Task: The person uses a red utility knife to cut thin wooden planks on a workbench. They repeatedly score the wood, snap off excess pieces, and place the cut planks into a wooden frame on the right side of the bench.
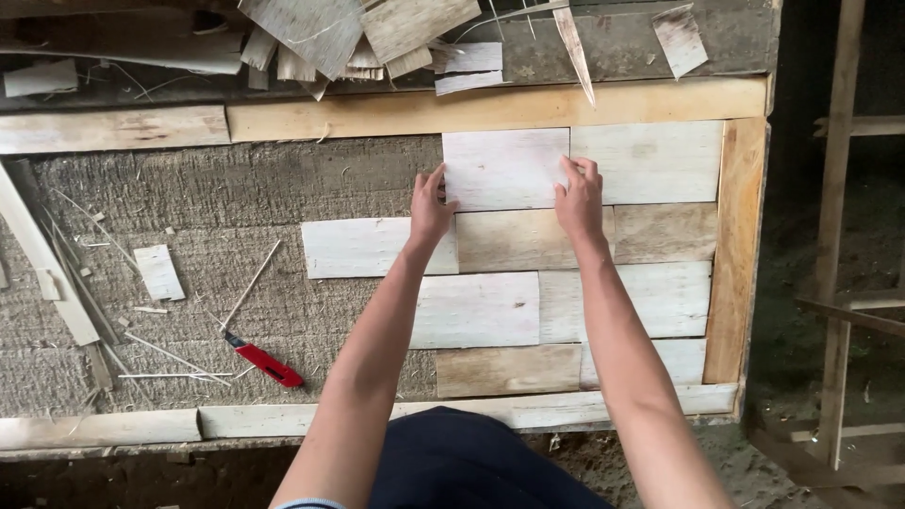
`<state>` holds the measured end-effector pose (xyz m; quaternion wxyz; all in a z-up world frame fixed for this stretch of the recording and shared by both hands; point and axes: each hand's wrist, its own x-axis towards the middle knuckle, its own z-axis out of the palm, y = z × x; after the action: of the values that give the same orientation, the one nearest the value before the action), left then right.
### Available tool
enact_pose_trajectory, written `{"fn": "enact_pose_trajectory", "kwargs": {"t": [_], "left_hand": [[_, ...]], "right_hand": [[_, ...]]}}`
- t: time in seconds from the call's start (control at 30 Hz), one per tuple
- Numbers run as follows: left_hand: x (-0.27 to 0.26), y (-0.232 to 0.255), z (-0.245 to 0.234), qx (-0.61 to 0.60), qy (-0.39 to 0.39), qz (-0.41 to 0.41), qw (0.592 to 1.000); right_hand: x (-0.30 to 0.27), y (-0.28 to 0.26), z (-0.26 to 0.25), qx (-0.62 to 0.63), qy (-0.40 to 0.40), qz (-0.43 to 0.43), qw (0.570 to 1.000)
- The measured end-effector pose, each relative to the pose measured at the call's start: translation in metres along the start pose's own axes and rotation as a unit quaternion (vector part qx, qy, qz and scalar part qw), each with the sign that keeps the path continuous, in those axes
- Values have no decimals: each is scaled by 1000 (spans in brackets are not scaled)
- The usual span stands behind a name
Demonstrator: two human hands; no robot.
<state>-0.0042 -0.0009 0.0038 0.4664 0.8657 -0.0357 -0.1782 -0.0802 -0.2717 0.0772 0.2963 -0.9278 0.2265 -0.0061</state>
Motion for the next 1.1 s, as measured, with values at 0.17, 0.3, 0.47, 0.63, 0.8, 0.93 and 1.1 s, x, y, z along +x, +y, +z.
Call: {"fn": "enact_pose_trajectory", "kwargs": {"t": [0.17,0.3,0.47,0.63,0.8,0.93,1.1], "left_hand": [[-1,0,0,6,-4,4,1000],[1,-5,0,6,-13,9,1000],[-1,-8,-1,-7,-14,13,1000],[-3,-16,2,-24,-9,10,1000],[-18,-23,-5,13,50,45,998],[-53,-50,-21,26,62,78,995],[-127,-56,-58,46,77,94,992]], "right_hand": [[0,2,1,8,0,5,1000],[-1,4,3,8,-1,6,1000],[-3,2,0,19,1,4,1000],[-15,-1,-3,19,11,-2,1000],[-43,-1,6,44,92,-35,994],[-88,-11,28,83,102,-41,990],[-157,-47,47,127,106,-65,984]]}}
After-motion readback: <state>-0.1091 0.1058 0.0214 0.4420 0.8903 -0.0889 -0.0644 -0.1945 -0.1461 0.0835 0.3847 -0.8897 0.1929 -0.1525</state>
